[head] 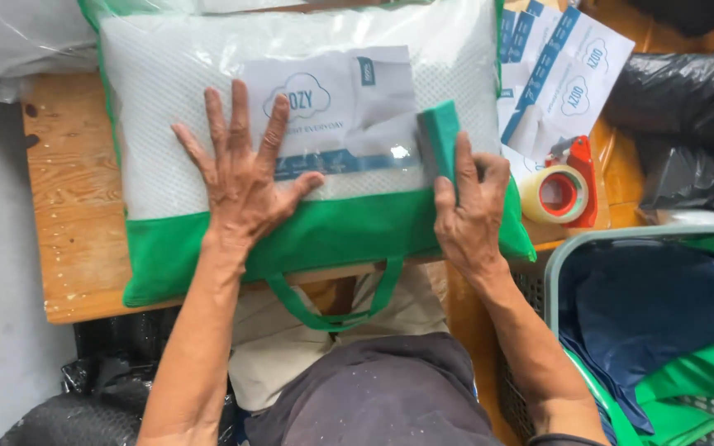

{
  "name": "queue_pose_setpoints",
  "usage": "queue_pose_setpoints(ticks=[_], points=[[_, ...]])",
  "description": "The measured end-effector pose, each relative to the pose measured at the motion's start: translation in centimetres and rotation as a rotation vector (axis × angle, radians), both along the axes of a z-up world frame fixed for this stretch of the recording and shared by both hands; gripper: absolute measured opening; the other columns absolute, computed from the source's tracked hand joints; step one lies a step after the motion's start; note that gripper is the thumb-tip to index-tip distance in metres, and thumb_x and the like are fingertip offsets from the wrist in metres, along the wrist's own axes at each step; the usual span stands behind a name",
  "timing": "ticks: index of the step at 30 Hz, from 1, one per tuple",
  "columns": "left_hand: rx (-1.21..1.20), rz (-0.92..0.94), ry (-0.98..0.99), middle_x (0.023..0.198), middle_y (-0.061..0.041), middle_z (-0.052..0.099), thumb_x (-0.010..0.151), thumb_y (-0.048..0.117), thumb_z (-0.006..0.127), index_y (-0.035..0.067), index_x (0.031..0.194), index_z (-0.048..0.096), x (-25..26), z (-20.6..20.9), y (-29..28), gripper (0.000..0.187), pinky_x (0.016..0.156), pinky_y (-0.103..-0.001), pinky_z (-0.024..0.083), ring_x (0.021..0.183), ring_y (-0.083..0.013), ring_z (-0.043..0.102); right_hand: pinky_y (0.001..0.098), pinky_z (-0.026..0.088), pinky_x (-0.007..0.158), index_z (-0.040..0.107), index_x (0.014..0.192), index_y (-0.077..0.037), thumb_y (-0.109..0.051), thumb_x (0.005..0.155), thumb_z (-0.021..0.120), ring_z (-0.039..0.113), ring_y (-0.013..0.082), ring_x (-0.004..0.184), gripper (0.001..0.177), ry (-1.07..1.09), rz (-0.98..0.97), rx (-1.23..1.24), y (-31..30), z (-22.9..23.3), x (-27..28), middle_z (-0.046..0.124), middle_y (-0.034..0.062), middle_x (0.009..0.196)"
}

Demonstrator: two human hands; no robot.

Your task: The person uses a small blue brush to wipe the surface of a pillow encased in a green and white bag. They systematically brush the top, sides, and handle area of the bag, then flip it over to brush the green underside.

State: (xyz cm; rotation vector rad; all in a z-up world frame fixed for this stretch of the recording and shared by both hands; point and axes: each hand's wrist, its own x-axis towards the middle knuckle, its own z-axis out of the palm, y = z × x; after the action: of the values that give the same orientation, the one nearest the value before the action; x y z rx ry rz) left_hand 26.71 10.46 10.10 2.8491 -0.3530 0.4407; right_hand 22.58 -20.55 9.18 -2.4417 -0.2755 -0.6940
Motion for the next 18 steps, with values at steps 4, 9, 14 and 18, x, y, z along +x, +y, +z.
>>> queue_pose_setpoints(ticks=[4, 9, 14, 18], points=[[0.061, 0.019, -0.246, 0.17, -0.018, 0.018, 0.092, 0.097, 0.026, 0.032, 0.165, 0.023, -1.8, -3.5, -0.5, 0.097, 0.12, -0.077, -0.003, 0.158, -0.0466, 0.011, 0.0458, 0.045, 0.1, 0.036, 0.16, -0.007, -0.011, 0.109, 0.057, 0.049, 0.036, 0.106, 0.055, -0.077, 0.191, -0.105, 5.8, 4.1, 7.2, 0.046, 0.0188, 0.109], [0.016, 0.031, -0.304, 0.168, -0.019, 0.02, 0.093, 0.098, 0.04, 0.031, 0.163, 0.03, -3.3, -5.5, -0.6, 0.097, 0.117, -0.081, 0.0, 0.155, -0.0497, 0.013, 0.05, 0.045, 0.076, 0.043, 0.145, -0.015, -0.027, 0.101, 0.053, 0.047, 0.0334, 0.094, 0.047, 0.179, 0.307, -0.386, 16.9, 6.7, 18.3, 0.042, 0.0153, 0.101], [0.023, 0.065, -0.285, 0.167, -0.018, 0.025, 0.09, 0.1, 0.038, 0.032, 0.162, 0.032, -3.1, -6.0, -0.2, 0.099, 0.117, -0.079, 0.0, 0.155, -0.0489, 0.017, 0.044, 0.052, 0.069, 0.061, 0.114, -0.012, -0.066, 0.109, 0.034, 0.048, 0.0297, 0.088, 0.061, 0.466, 0.276, -0.63, 13.7, 5.4, 24.6, 0.046, 0.0132, 0.1], [-0.006, 0.049, -0.317, 0.166, -0.016, 0.029, 0.088, 0.103, 0.038, 0.034, 0.161, 0.035, -3.1, -6.4, -0.4, 0.101, 0.118, -0.077, -0.001, 0.154, -0.047, 0.018, 0.0477, 0.035, 0.067, 0.065, 0.088, -0.019, -0.047, 0.104, 0.045, 0.054, 0.025, 0.084, 0.038, 0.571, -0.209, -0.996, -1.9, 3.3, 29.4, 0.058, 0.002, 0.09]])
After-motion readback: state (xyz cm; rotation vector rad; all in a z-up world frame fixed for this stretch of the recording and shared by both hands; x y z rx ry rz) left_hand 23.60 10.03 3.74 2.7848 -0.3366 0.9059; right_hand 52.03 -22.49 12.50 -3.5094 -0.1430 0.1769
